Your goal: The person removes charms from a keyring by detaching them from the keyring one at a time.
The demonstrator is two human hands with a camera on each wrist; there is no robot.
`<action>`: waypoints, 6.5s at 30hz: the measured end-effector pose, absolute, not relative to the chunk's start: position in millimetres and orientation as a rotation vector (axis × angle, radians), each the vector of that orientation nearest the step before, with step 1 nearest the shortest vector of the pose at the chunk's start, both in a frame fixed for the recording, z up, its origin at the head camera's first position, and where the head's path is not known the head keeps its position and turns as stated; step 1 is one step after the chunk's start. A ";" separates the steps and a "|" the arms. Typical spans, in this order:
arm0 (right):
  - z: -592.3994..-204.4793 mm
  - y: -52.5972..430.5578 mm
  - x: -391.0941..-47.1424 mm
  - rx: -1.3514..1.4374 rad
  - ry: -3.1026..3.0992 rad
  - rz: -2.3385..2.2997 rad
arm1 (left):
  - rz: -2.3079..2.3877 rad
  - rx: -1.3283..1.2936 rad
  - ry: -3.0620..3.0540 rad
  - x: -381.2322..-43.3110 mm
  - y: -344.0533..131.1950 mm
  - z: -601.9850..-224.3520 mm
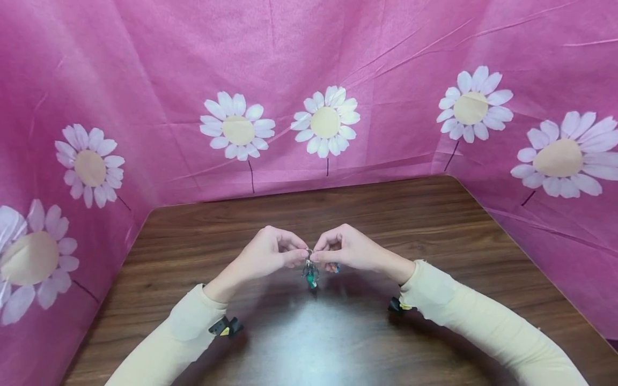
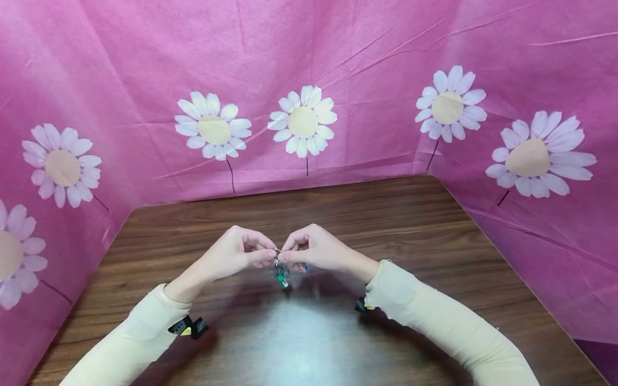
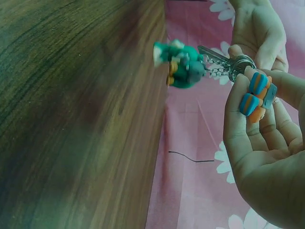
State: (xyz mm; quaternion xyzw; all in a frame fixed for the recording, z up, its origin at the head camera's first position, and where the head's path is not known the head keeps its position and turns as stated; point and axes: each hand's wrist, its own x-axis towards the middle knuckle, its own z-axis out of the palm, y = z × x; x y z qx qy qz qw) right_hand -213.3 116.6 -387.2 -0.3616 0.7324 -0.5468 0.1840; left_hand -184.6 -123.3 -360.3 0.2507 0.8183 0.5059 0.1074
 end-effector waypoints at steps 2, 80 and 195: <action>-385.4 117.0 -213.0 -1.006 2.069 -1.558 | 1.559 0.691 2.349 -184.1 -122.5 -360.5; -365.3 112.3 -210.4 -0.787 2.052 -1.855 | 2.175 0.176 1.768 -182.9 -115.1 -353.5; -459.0 223.3 -334.9 -0.255 2.539 -1.331 | 1.939 0.363 1.664 -190.1 -161.0 -432.2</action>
